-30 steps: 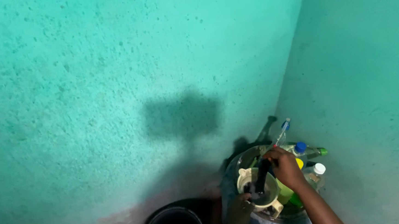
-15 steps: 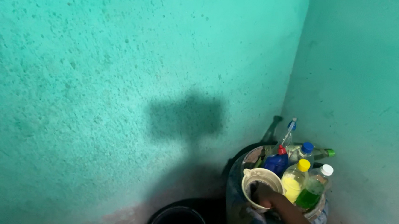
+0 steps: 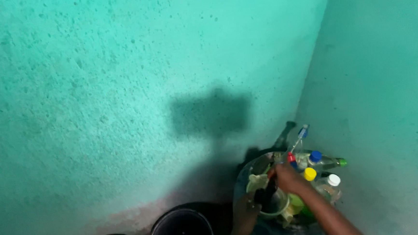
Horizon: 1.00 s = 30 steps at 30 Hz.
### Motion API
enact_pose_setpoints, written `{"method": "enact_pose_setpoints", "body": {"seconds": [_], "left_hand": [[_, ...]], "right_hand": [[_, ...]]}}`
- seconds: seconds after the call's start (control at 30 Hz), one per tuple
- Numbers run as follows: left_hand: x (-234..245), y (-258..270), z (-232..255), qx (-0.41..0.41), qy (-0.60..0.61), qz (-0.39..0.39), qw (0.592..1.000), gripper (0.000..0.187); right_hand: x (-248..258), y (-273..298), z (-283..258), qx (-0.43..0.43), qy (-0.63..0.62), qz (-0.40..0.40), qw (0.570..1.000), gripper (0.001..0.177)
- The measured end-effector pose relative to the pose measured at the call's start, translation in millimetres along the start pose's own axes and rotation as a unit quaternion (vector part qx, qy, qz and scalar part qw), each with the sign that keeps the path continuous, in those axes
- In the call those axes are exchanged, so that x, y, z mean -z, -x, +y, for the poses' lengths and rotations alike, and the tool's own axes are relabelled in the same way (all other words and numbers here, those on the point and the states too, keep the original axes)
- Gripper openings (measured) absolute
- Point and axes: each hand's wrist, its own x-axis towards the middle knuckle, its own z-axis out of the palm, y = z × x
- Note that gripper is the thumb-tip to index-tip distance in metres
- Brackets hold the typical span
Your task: The person wipes a concrete ledge using a cloth, dipping the cloth into a container of liquid several times to dampen it.
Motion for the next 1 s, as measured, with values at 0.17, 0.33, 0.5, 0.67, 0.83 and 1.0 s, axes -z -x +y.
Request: {"method": "enact_pose_setpoints", "body": {"seconds": [0.17, 0.33, 0.5, 0.67, 0.83, 1.0], "left_hand": [[-45, -28, 44, -0.288, -0.133, 0.028, 0.948, 0.051], [-66, -55, 46, -0.155, -0.187, 0.002, 0.970, 0.030], [-58, -69, 17, -0.157, -0.213, 0.053, 0.963, 0.024], [-55, -84, 33, -0.180, -0.235, 0.047, 0.954, 0.022], [-54, -78, 96, -0.209, -0.242, 0.025, 0.947, 0.023], [-51, -48, 184, -0.227, -0.199, 0.003, 0.953, 0.027]], "right_hand": [[136, 45, -114, 0.127, 0.009, 0.138, 0.982, 0.034], [203, 78, -190, 0.119, -0.030, 0.256, 0.959, 0.035], [166, 62, -141, 0.094, -0.028, 0.259, 0.961, 0.042], [64, 41, -61, 0.025, -0.008, 0.074, 0.997, 0.040], [28, 35, -56, 0.028, -0.134, 0.056, 0.989, 0.066], [62, 30, -70, 0.027, -0.146, 0.135, 0.980, 0.047]]}}
